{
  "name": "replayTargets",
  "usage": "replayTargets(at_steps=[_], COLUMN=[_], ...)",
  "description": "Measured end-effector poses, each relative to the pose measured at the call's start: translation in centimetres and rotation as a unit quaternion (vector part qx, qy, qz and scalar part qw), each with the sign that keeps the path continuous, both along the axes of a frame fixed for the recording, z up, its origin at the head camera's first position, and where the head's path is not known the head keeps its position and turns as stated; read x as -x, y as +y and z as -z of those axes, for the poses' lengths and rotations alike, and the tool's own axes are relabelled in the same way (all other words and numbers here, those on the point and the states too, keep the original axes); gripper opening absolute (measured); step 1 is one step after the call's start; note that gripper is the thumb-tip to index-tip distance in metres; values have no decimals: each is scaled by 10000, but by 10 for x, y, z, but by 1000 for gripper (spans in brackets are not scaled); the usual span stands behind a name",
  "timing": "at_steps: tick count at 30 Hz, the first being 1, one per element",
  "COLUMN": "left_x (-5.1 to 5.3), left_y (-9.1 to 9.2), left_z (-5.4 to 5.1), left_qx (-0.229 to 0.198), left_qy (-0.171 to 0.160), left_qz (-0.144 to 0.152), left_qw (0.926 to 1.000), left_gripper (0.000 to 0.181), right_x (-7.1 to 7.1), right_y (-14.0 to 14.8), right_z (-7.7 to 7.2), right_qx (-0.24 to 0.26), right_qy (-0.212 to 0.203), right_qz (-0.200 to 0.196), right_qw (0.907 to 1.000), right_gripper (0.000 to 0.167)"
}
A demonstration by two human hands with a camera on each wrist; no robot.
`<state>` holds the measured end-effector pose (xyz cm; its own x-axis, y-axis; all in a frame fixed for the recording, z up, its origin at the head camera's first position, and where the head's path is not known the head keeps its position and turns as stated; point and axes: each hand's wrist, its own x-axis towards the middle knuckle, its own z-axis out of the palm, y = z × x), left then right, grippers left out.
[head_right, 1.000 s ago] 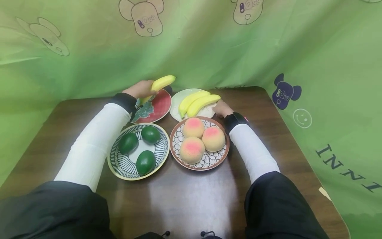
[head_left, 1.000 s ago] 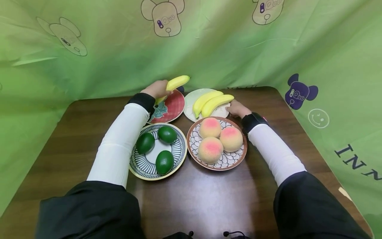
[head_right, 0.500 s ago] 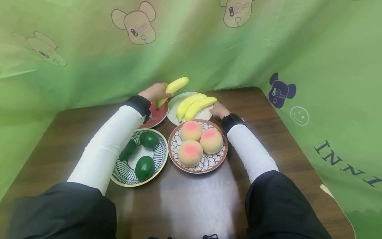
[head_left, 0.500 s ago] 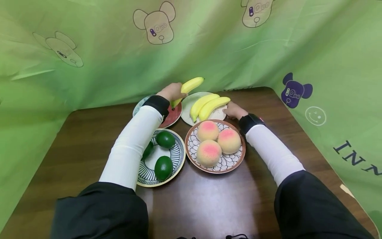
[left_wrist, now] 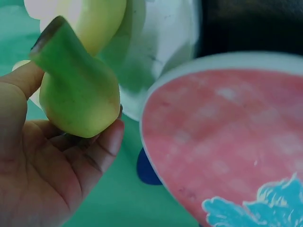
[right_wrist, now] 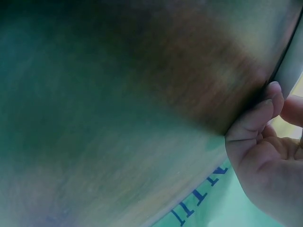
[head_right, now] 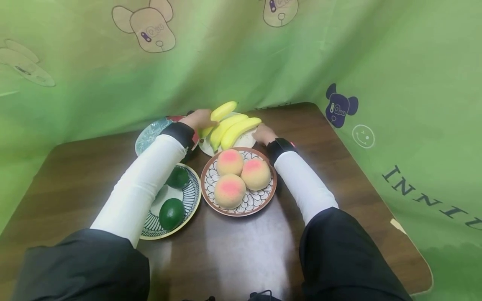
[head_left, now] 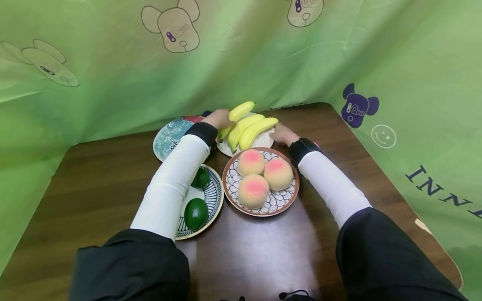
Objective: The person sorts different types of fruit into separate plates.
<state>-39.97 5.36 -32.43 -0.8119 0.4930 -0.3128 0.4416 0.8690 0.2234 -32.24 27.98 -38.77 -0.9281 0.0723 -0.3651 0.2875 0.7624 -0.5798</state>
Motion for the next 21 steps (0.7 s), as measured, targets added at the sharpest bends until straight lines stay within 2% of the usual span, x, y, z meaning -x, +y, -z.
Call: replayTargets(at_steps=[6, 14, 21], left_x=[8, 15, 12], left_y=[-2, -8, -12], left_z=[12, 12, 10], left_qx=[-128, -87, -32], left_qy=[-152, -362, -474], left_qz=[75, 89, 94], left_qw=[9998, 9993, 9988], left_gripper=[48, 60, 67], right_x=[0, -3, -5], right_y=[-1, -1, -3], right_z=[1, -5, -6], right_qx=[157, -6, 95], right_qy=[22, 117, 84], right_qz=[63, -35, -16], right_qw=[9999, 9999, 9999], right_gripper=[37, 37, 37])
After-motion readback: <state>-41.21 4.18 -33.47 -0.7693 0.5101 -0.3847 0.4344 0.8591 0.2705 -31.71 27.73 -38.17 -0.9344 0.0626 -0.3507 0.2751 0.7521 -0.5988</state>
